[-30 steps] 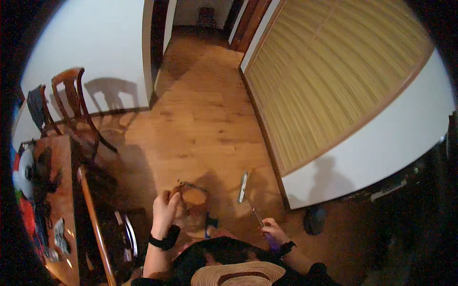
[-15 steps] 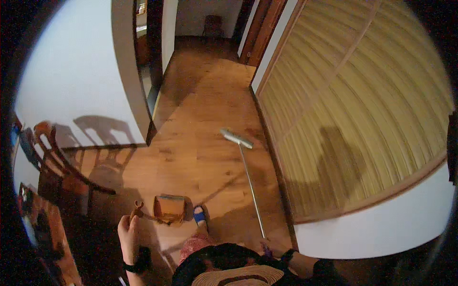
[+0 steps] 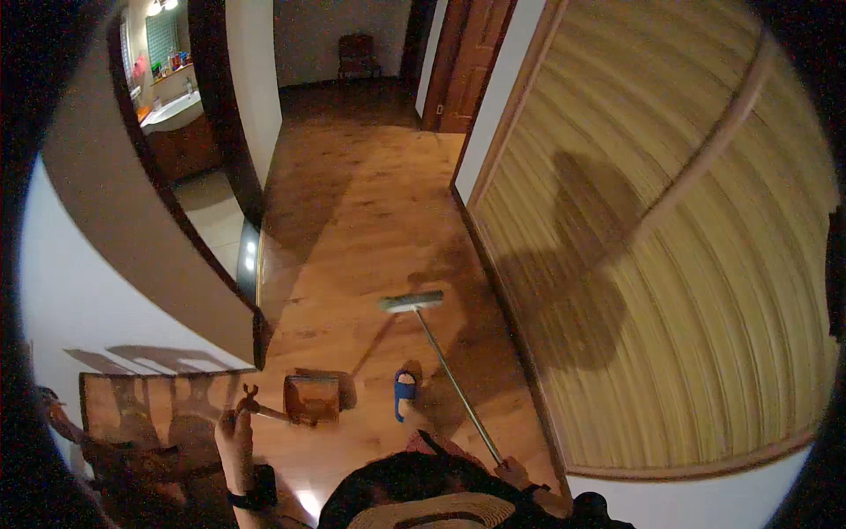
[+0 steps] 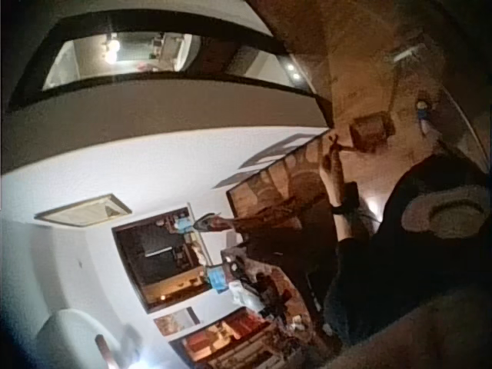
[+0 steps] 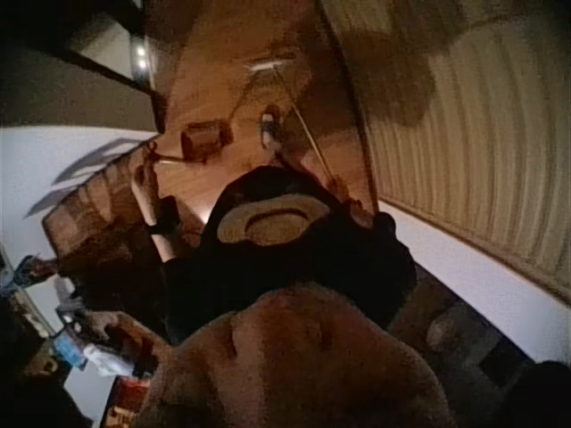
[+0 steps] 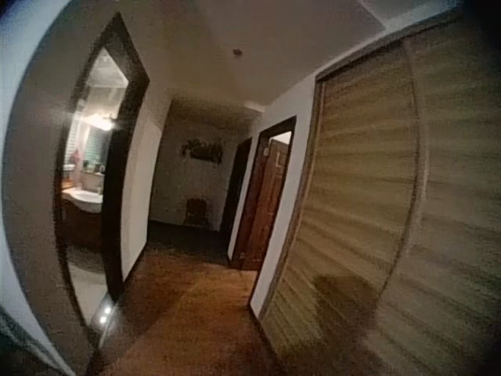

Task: The person sweeps the floor in a bedroom using a broom and a dustpan, moving several chairs and a fan base to reach the floor underneath. They collect debris into the dustpan and carry both tools back to a kitchen area.

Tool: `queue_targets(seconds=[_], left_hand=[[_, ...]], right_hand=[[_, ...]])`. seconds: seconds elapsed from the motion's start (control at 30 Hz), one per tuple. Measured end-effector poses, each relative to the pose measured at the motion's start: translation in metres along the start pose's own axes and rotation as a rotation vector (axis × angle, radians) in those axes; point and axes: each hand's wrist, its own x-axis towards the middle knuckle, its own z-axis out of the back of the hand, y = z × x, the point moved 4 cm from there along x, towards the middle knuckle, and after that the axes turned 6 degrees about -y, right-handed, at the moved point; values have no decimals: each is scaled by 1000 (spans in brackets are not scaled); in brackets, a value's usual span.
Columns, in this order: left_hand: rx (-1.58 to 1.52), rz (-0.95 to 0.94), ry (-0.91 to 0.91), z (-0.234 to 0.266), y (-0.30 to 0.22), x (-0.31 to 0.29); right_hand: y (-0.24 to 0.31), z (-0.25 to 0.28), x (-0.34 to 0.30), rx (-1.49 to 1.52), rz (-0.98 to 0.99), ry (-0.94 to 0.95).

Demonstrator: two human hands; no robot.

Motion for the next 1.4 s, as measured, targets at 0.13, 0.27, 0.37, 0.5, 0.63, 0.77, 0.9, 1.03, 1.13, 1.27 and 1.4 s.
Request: queue_targets(seconds=[0.13,0.27,0.37,0.5,0.63,0.77,0.9,1.03,1.13,1.27,1.4], left_hand=[[8,33,-45,-58,-23,100],[162,-86,-9,-74,-63,217],[-22,137,-71,-94,-79,290],[-20,126,4,-149,-128,363],[-131,23,166,-224,-154,476],[19,-218,351,-299,-198,600],[219,-300,396,-363,-253,683],[125,-470,432,-433,-288,769],[213,-429,421,-477,-307,831],[219,-411,481,-521,-366,887],[307,-317,476,-542,-406,934]], right_hand=[[48,42,149,-64,39,-97],[103,67,287,-130,-136,-39],[154,81,371,721,-10,-123],[208,85,472,280,-95,-184],[272,64,557,-149,36,-335],[341,62,616,110,-104,-250],[382,87,673,180,-276,-132],[361,82,765,194,-374,-69],[331,63,853,-50,-302,-50],[369,91,914,520,-431,73],[482,186,934,404,-451,-137]])
